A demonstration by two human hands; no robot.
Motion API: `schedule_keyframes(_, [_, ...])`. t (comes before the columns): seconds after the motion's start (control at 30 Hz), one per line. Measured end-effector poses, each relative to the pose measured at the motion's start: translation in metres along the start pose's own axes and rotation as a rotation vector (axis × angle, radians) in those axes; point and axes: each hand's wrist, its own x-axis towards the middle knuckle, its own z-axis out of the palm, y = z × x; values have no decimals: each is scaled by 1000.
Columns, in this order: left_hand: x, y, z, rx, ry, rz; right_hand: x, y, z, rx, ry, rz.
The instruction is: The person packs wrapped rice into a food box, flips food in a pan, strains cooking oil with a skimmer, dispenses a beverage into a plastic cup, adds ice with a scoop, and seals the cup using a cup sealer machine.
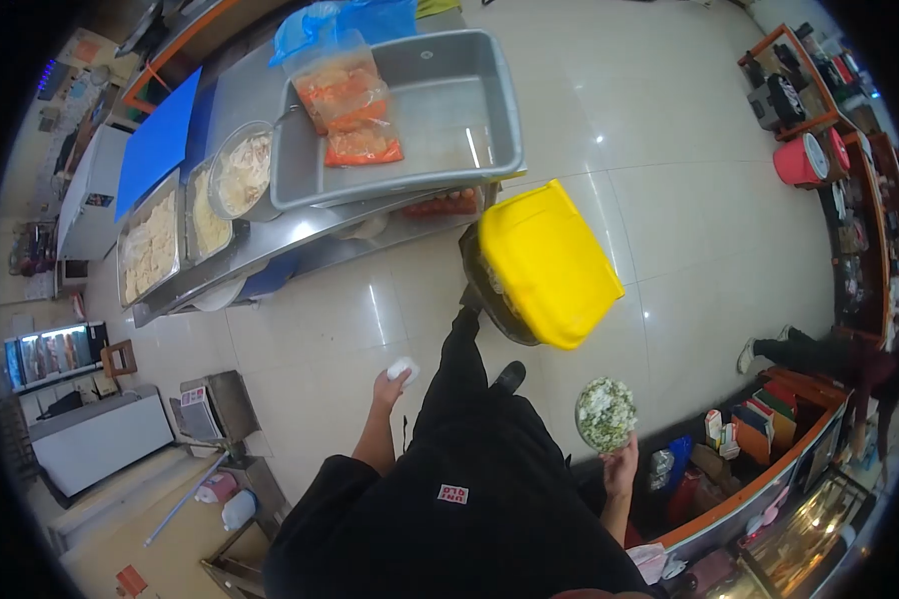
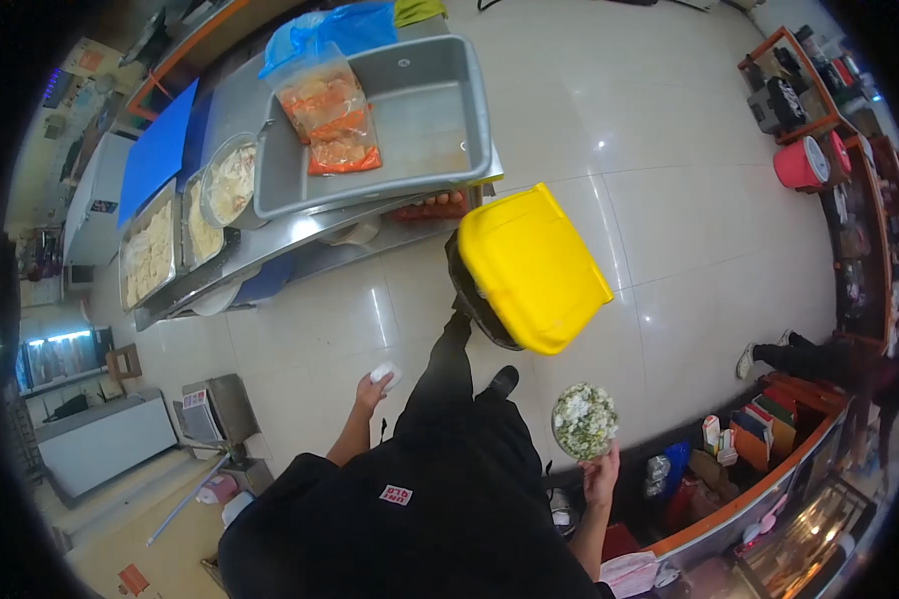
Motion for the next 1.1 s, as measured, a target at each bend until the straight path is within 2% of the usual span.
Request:
schedule_keyframes(0.17, [48, 95, 24, -97, -61, 132, 46, 31, 47, -43, 63, 126])
schedule_keyframes(0.27, [75, 132, 30, 15, -154, 98, 95, 58, 76, -78, 71, 162])
schedule_keyframes(0.33, [79, 151, 33, -33, -158, 114, 141, 74, 92, -118, 96, 136])
schedule_keyframes(0.47, [69, 151, 23, -43, -107, 75, 229, 88, 127, -454, -20, -112])
schedule_keyframes(0.53, [61, 131, 12, 19, -90, 32, 255, 61, 182, -854, 38, -44])
schedule_keyframes(0.6, [55, 104, -7, 130, -102, -15, 304, 87, 190, -1460, -1, -686])
schedule_keyframes(0.7, [34, 79, -28, 259, -47, -17, 349, 94, 229, -1684, -165, -352])
schedule_keyframes(0.8, [17, 59, -47, 258, 7, -58, 396, 118, 241, -1807, -382, -218])
schedule_keyframes(0.83, [12, 55, -52, 265, 29, -66, 410, 128, 242, -1855, -391, -151])
schedule_keyframes(0.93, [3, 54, -55, 186, 101, -162, 435, 142, 237, -1682, -376, 6])
schedule_keyframes(1.1, [15, 51, -38, 123, 68, -160, 436, 140, 215, -1427, -174, 127])
